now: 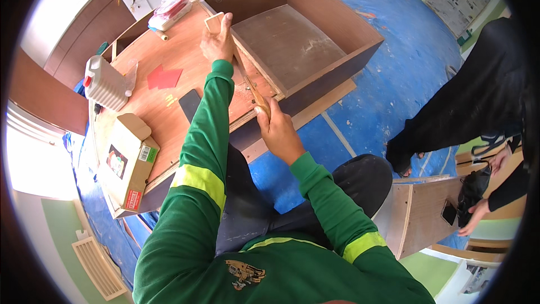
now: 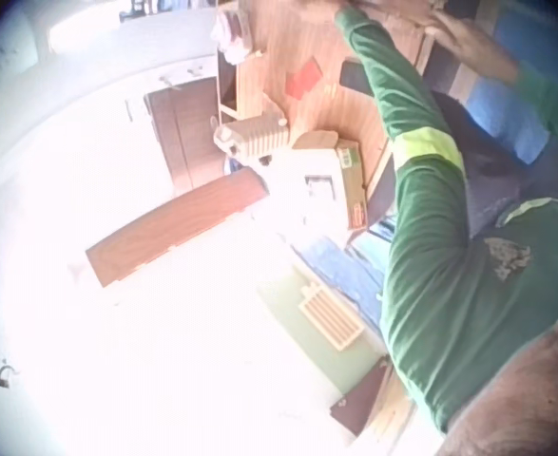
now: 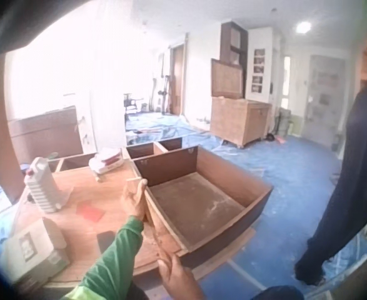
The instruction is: The person assembles a wooden furniture piece by hand, using a hammer to secure joints and aligning wooden components. They handle small wooden strips and a larger cabinet-like structure, moving around the room to position parts.
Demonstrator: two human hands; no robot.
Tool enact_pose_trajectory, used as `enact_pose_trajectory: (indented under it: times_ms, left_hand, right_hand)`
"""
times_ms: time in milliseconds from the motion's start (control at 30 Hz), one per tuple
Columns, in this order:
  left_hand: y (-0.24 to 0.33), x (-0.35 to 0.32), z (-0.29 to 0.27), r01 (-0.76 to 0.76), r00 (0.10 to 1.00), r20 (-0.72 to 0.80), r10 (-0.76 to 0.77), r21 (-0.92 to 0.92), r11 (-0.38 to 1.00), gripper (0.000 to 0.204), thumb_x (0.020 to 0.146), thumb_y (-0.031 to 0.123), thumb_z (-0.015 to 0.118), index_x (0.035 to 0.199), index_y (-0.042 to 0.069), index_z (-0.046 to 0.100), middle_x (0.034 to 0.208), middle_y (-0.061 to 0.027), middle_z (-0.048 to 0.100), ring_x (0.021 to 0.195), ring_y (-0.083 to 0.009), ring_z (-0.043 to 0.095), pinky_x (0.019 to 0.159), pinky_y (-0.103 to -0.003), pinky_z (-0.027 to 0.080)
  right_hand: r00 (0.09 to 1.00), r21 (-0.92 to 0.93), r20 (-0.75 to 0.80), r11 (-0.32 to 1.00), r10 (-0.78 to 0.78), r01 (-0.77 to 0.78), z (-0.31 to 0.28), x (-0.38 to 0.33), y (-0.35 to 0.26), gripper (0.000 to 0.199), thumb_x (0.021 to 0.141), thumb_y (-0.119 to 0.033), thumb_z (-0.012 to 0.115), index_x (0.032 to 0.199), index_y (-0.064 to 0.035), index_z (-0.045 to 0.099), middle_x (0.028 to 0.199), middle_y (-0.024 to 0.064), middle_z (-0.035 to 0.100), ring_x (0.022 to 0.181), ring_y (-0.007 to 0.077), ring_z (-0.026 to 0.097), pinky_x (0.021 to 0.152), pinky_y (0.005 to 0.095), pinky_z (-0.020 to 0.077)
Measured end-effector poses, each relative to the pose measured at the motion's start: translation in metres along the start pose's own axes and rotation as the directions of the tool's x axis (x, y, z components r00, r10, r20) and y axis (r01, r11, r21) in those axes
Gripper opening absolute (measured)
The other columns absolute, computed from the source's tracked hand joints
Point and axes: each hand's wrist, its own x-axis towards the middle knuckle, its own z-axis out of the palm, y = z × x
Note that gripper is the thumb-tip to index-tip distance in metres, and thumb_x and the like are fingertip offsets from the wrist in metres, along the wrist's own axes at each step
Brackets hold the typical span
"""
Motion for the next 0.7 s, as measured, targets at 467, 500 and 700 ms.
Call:
enact_pose_trajectory:
  times_ms: [467, 500, 700]
  left_hand:
    - [0.0, 0.004, -0.009, -0.058, 0.998, 0.024, 0.056, 0.12, 0.991, 0.082, 0.085, 0.081, 0.077, 0.111, 0.004, 0.084, 0.101, -0.021, 0.082, 0.1, -0.0381, 0.079, 0.092, -0.049, 0.059]
    - [-0.001, 0.008, -0.015, -0.051, 0.998, 0.036, 0.047, 0.117, 0.992, 0.082, 0.087, 0.081, 0.076, 0.111, 0.003, 0.084, 0.1, -0.0212, 0.082, 0.1, -0.0379, 0.079, 0.092, -0.049, 0.058]
    - [-0.012, 0.008, 0.017, -0.046, 0.997, 0.061, 0.037, 0.155, 0.987, 0.088, 0.081, 0.087, 0.076, 0.116, 0.006, 0.084, 0.1, -0.0208, 0.083, 0.099, -0.0412, 0.08, 0.091, -0.052, 0.06]
  right_hand:
    - [0.941, -0.111, 0.14, 0.949, 0.309, -0.296, -0.087, -0.106, -0.066, 0.044, 0.111, -0.026, 0.064, 0.146, -0.0008, 0.054, 0.101, 0.0321, 0.074, 0.098, 0.0542, 0.072, 0.076, 0.0563, 0.0586]
    - [0.985, -0.055, 0.066, 0.987, 0.157, -0.154, -0.052, -0.071, -0.032, 0.04, 0.112, -0.031, 0.061, 0.136, 0.001, 0.057, 0.092, 0.0325, 0.073, 0.092, 0.055, 0.071, 0.072, 0.0595, 0.0563]
    - [0.998, -0.102, -0.042, 0.993, 0.049, -0.053, -0.003, 0.013, 0.003, 0.04, 0.112, -0.029, 0.061, 0.136, 0.0033, 0.056, 0.084, 0.0324, 0.07, 0.084, 0.057, 0.069, 0.07, 0.0629, 0.0519]
